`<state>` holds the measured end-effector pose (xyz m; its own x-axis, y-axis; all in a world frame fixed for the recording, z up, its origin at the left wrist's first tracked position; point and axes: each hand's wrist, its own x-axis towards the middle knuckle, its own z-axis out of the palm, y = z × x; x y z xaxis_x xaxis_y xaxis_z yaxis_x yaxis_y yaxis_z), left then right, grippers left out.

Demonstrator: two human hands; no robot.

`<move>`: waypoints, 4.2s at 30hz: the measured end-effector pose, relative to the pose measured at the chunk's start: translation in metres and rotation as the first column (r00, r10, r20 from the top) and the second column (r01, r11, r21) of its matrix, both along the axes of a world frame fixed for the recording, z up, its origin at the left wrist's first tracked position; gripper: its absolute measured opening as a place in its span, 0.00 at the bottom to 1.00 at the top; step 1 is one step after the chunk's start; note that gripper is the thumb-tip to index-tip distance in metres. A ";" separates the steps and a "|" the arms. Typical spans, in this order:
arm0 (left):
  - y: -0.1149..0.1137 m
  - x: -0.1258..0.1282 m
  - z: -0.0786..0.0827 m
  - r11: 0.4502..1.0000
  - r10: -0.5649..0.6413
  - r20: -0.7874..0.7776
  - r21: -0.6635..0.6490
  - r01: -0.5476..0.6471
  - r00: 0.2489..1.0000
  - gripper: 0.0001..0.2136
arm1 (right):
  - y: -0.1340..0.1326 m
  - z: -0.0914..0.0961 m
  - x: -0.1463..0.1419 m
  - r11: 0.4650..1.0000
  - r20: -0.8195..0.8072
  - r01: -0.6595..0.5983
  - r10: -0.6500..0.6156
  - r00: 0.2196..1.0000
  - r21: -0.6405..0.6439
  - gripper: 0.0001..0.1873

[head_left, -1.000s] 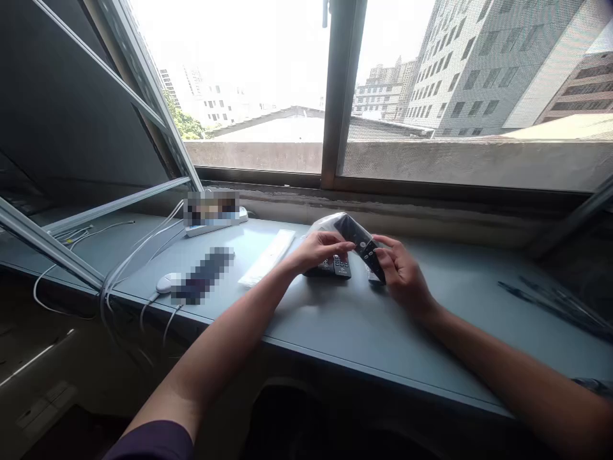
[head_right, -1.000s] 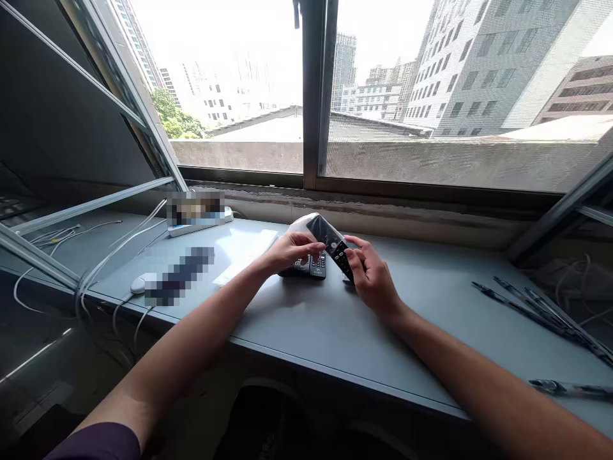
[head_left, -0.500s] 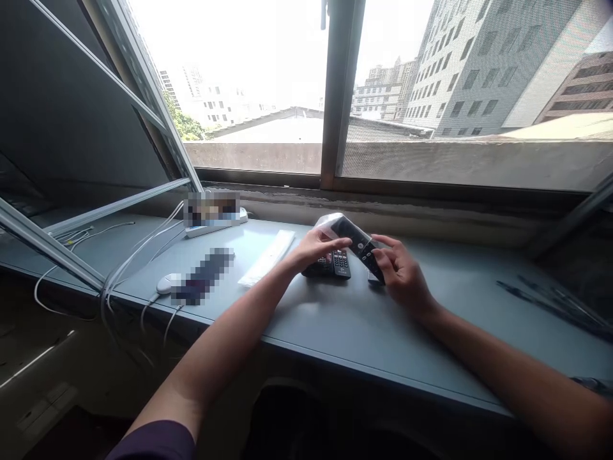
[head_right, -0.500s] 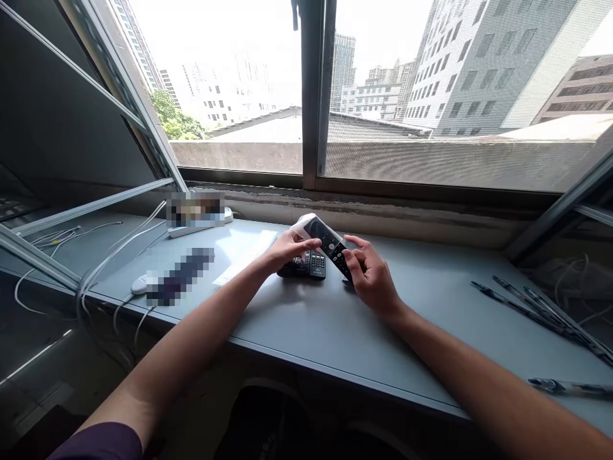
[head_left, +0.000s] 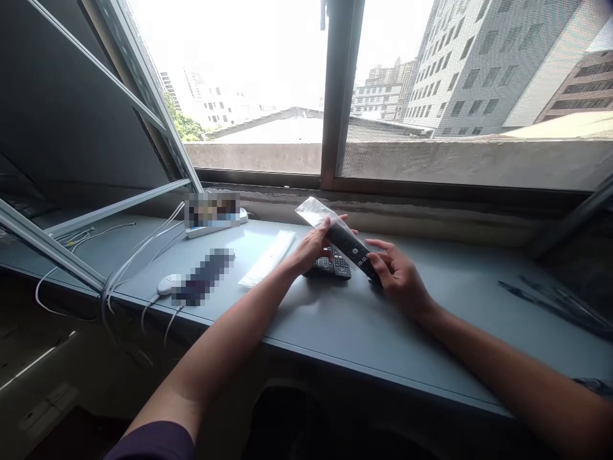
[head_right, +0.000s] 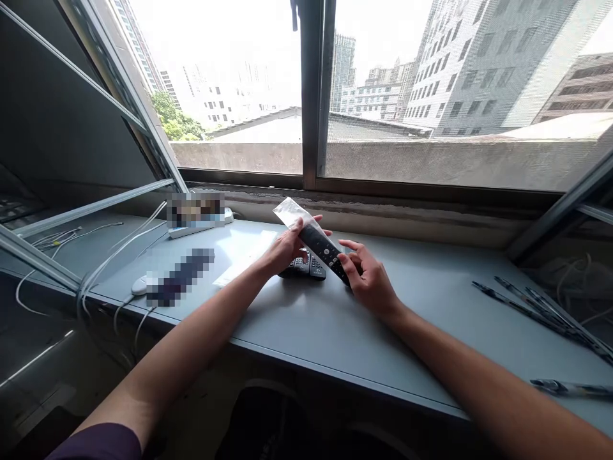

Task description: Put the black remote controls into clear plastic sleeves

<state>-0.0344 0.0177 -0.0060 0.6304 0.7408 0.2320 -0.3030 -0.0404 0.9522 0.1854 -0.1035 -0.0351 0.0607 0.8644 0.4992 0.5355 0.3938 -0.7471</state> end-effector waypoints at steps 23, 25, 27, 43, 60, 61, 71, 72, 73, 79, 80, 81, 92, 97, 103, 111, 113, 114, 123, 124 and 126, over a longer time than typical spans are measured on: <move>0.019 0.004 -0.010 0.933 0.333 0.155 -0.199 -0.301 0.930 0.20 | 0.005 -0.003 0.000 0.974 0.053 -0.216 0.213 0.976 0.069 0.32; 0.016 0.006 -0.010 0.946 0.293 0.142 -0.186 -0.265 0.946 0.21 | 0.005 -0.003 -0.001 0.972 0.066 -0.216 0.211 0.975 0.089 0.29; 0.011 0.008 -0.011 0.961 0.251 0.107 -0.148 -0.235 0.962 0.23 | 0.005 -0.002 -0.001 0.972 0.078 -0.209 0.201 0.977 0.111 0.28; -0.019 0.017 -0.007 0.998 0.042 -0.093 0.051 -0.037 0.995 0.26 | 0.005 -0.006 -0.005 0.942 0.150 -0.101 0.055 0.987 0.320 0.39; -0.025 0.022 -0.016 0.926 -0.337 -0.227 0.095 0.366 0.914 0.25 | -0.001 -0.002 -0.006 0.935 0.252 -0.199 0.125 0.960 0.295 0.39; -0.025 0.021 -0.015 0.924 -0.343 -0.241 0.088 0.373 0.908 0.25 | -0.002 -0.001 -0.006 0.937 0.251 -0.207 0.136 0.958 0.281 0.38; -0.018 0.017 -0.006 0.968 -0.175 0.039 -0.178 0.179 0.984 0.28 | 0.001 0.008 -0.006 0.905 0.296 -0.217 0.108 0.949 0.366 0.35; -0.014 0.017 -0.006 0.974 -0.126 0.079 -0.180 0.138 0.989 0.28 | 0.001 0.010 -0.006 0.903 0.301 -0.233 0.124 0.946 0.362 0.35; -0.010 0.017 -0.006 0.978 -0.077 0.123 -0.185 0.099 0.989 0.28 | 0.000 0.011 -0.008 0.901 0.306 -0.252 0.144 0.941 0.353 0.36; 0.000 0.012 0.002 0.932 0.066 0.283 -0.359 0.042 0.957 0.26 | -0.008 0.012 -0.016 0.857 0.401 -0.455 0.339 0.851 0.241 0.38; 0.000 0.011 0.005 0.918 0.079 0.297 -0.394 0.046 0.952 0.25 | -0.008 0.011 -0.017 0.844 0.419 -0.488 0.369 0.830 0.222 0.39; -0.001 0.010 0.007 0.903 0.103 0.310 -0.427 0.041 0.945 0.23 | -0.008 0.008 -0.017 0.835 0.434 -0.509 0.386 0.814 0.211 0.39; -0.011 0.020 0.001 0.847 0.130 0.425 -0.517 0.123 0.896 0.15 | -0.008 0.000 -0.017 0.914 0.406 -0.317 0.197 0.892 0.253 0.44; -0.025 0.029 -0.007 0.894 -0.021 0.372 -0.408 0.184 0.928 0.18 | -0.006 -0.001 -0.014 0.957 0.290 -0.115 0.035 0.957 0.267 0.41; -0.029 0.031 -0.010 0.920 -0.115 0.331 -0.321 0.227 0.936 0.16 | 0.001 -0.006 -0.007 0.972 0.194 0.018 -0.065 0.979 0.235 0.40; -0.019 0.022 -0.009 0.912 -0.228 0.235 -0.289 0.291 0.945 0.18 | -0.003 -0.005 -0.004 0.982 0.196 -0.020 -0.017 0.981 0.186 0.42; -0.019 0.021 -0.008 0.912 -0.217 0.231 -0.299 0.281 0.949 0.18 | -0.005 -0.003 -0.006 0.975 0.210 -0.051 0.004 0.978 0.217 0.36; -0.020 0.021 -0.007 0.912 -0.197 0.230 -0.314 0.264 0.953 0.17 | -0.005 -0.001 -0.007 0.969 0.222 -0.074 0.020 0.975 0.237 0.33; -0.011 0.014 0.010 0.848 0.206 0.408 -0.528 0.046 0.889 0.18 | -0.009 0.005 -0.008 0.945 0.186 -0.217 0.174 0.967 0.243 0.25; -0.010 0.012 0.011 0.830 0.238 0.426 -0.556 0.045 0.873 0.18 | -0.008 0.005 -0.005 0.948 0.132 -0.238 0.214 0.968 0.213 0.26; -0.007 0.009 0.012 0.812 0.254 0.451 -0.580 0.064 0.856 0.19 | -0.006 0.004 -0.001 0.940 -0.037 -0.307 0.315 0.948 0.149 0.28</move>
<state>-0.0256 0.0104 0.0063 0.4683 0.8835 0.0120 -0.7504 0.3905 0.5333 0.1842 -0.1097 -0.0307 -0.1668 0.7668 0.6198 0.3261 0.6361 -0.6993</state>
